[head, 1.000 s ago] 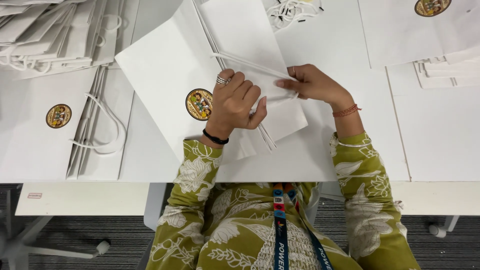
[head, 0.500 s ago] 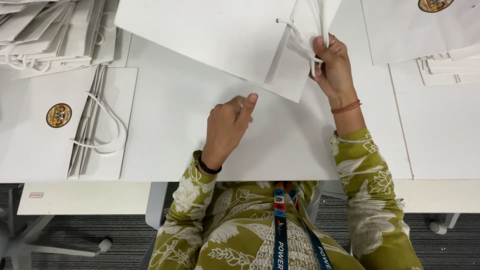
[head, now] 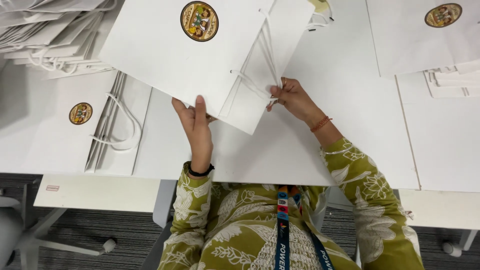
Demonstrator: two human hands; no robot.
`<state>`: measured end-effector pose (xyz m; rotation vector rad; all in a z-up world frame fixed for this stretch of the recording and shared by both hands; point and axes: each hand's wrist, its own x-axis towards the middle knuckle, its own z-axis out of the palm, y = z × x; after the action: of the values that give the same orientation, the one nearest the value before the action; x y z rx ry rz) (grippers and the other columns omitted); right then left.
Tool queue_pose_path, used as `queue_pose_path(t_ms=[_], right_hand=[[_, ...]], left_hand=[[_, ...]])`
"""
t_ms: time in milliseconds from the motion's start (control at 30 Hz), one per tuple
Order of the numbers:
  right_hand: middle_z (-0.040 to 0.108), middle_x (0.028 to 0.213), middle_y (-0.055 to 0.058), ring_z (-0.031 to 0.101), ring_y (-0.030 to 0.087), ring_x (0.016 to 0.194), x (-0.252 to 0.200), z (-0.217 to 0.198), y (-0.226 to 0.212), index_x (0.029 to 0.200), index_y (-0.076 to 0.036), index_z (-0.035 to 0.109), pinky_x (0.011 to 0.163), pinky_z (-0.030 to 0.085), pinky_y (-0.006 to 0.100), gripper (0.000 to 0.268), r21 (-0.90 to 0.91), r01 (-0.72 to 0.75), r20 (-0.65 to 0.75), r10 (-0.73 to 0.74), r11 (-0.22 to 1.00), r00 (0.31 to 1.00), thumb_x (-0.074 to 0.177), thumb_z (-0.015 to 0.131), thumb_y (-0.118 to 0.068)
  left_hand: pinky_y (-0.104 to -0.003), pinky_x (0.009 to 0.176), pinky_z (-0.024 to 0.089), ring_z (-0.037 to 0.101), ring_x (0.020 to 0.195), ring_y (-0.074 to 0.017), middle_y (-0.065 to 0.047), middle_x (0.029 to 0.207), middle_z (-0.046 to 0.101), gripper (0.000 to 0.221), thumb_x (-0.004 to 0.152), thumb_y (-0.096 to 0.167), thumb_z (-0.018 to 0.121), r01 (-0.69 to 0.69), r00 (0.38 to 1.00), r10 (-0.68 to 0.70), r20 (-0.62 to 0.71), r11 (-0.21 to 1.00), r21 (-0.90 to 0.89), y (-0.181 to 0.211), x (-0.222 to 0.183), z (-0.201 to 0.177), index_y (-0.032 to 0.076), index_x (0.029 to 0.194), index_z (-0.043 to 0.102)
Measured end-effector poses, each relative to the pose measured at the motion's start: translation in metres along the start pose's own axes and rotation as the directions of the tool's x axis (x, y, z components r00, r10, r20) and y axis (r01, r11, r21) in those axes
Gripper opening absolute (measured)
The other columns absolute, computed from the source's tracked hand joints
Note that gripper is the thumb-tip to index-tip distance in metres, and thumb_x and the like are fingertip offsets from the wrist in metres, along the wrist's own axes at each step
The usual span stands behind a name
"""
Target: The recorder is inserting string handles into pre-punched holes in white paper bags.
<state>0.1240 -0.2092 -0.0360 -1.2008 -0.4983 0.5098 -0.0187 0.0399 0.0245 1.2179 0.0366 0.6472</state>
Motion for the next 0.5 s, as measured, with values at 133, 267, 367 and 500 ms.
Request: queue_pose_path(t_ms=[133,267,367,500], right_hand=[[0.061,0.086,0.005,0.075,0.027,0.089,0.0,0.015,0.004,0.087,-0.01,0.048,0.086,0.056,0.038,0.035,-0.102,0.09,0.159,-0.073,0.991,0.985,0.116,0.065,-0.019],[0.077,0.105,0.006,0.073,0.017,0.1,-0.003,0.042,-0.019,0.121,-0.009,0.068,0.082,0.061,0.035,0.038,-0.229,-0.054,0.242,0.111,0.972,0.964,0.103,0.05,-0.037],[0.077,0.105,0.008,0.072,0.018,0.099,-0.003,0.041,-0.016,0.127,-0.006,0.069,0.083,0.06,0.033,0.04,-0.395,-0.111,0.298,0.241,0.912,0.924,0.103,0.056,-0.035],[0.077,0.102,0.007,0.073,0.016,0.094,-0.001,0.044,-0.019,0.128,-0.01,0.068,0.078,0.06,0.031,0.039,-0.447,-0.192,0.243,0.325,0.874,0.914,0.1,0.058,-0.035]], left_hand=[[-0.02,0.055,0.05,0.062,0.071,-0.0109,-0.012,0.102,0.068,0.064,0.109,0.015,0.055,-0.082,0.983,0.102,-0.15,0.988,0.133,0.021,0.007,-0.053,0.0,0.162,0.021],[-0.028,0.093,0.044,0.045,0.092,-0.0142,-0.028,0.151,0.031,0.066,0.111,0.009,0.052,-0.122,0.864,0.317,-0.391,0.885,0.449,0.088,-0.001,-0.1,0.003,0.165,0.014],[-0.033,0.106,0.054,0.056,0.104,-0.0173,-0.027,0.171,0.027,0.069,0.112,0.007,0.049,-0.187,0.771,0.414,-0.484,0.874,0.449,0.107,-0.013,-0.174,0.004,0.167,0.006],[-0.035,0.085,0.05,0.059,0.099,-0.0192,-0.032,0.152,0.053,0.071,0.11,0.005,0.044,-0.101,0.706,0.404,-0.582,0.87,0.483,0.155,-0.033,-0.199,0.006,0.167,0.001]])
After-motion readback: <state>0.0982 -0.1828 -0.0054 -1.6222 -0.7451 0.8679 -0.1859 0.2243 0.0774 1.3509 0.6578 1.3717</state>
